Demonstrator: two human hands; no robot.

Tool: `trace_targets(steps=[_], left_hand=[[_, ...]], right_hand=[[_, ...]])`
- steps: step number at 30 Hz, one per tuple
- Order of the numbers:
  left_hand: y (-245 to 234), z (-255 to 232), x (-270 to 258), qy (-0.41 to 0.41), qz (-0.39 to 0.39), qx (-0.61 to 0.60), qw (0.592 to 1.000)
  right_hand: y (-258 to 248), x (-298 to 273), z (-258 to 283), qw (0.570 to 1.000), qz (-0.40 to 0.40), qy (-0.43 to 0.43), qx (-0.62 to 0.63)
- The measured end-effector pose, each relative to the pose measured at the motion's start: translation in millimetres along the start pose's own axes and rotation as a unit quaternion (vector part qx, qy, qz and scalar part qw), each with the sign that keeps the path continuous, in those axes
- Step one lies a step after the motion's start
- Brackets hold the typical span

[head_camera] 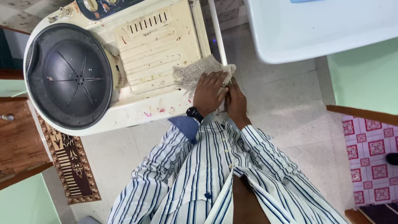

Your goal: The person cleans a washing machine by wiping its lid, exterior body, and top surface with a cloth.

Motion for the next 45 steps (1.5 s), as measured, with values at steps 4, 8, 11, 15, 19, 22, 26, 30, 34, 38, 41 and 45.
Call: trace_targets(steps=[4,8,11,15,19,22,26,30,34,38,41,45], left_hand=[[-17.7,11.5,-2.2,-0.041,-0.029,-0.03,0.998],[-17.0,29.0,6.1,-0.026,-0.044,0.001,0.999],[-13.6,34.7,9.2,-0.024,-0.039,-0.008,0.999],[-12.1,29.8,-9.8,-0.013,-0.019,-0.03,0.999],[-17.6,18.7,-26.8,-0.034,0.004,-0.041,0.999],[-23.5,10.8,-26.0,-0.042,0.004,-0.034,0.999],[-2.0,16.5,-4.2,-0.056,0.07,-0.006,0.996],[35.4,40.4,45.1,-0.052,0.094,0.156,0.982],[59.5,89.1,114.2,-0.073,0.127,0.29,0.946],[42.7,132.0,180.0,-0.091,0.096,0.277,0.952],[20.0,132.3,187.6,-0.139,0.018,0.167,0.976],[14.2,83.1,116.2,-0.204,-0.011,0.082,0.976]], right_hand=[[-49.8,7.3,-1.4,0.996,-0.078,-0.031,-0.029],[-72.4,64.3,24.1,0.987,-0.102,-0.082,-0.093],[-51.8,75.2,60.2,0.932,-0.129,-0.189,-0.281],[16.0,58.4,0.9,0.99,0.067,0.103,0.075],[17.4,1.2,-53.9,0.947,0.106,0.301,0.043],[21.0,-11.3,-57.2,0.944,0.137,0.296,0.054],[42.3,45.3,-56.4,0.97,0.117,0.201,-0.074],[70.6,119.6,-58.9,0.984,0.083,0.092,-0.13],[103.4,195.1,-75.1,0.992,0.07,0.039,-0.101],[132.3,288.5,-67.0,0.998,0.055,-0.006,0.011],[135.6,304.5,-47.8,0.985,0.127,0.016,0.114],[89.6,191.4,-12.7,0.961,0.219,-0.055,0.161]])
Point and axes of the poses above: each hand's wrist, its own x-axis towards the middle knuckle, its own y-axis out of the palm, z = x × y, the point moved 9 cm from there along x, towards the middle knuckle, and after that the axes turned 5 degrees about -z, right-handed, at the moved point
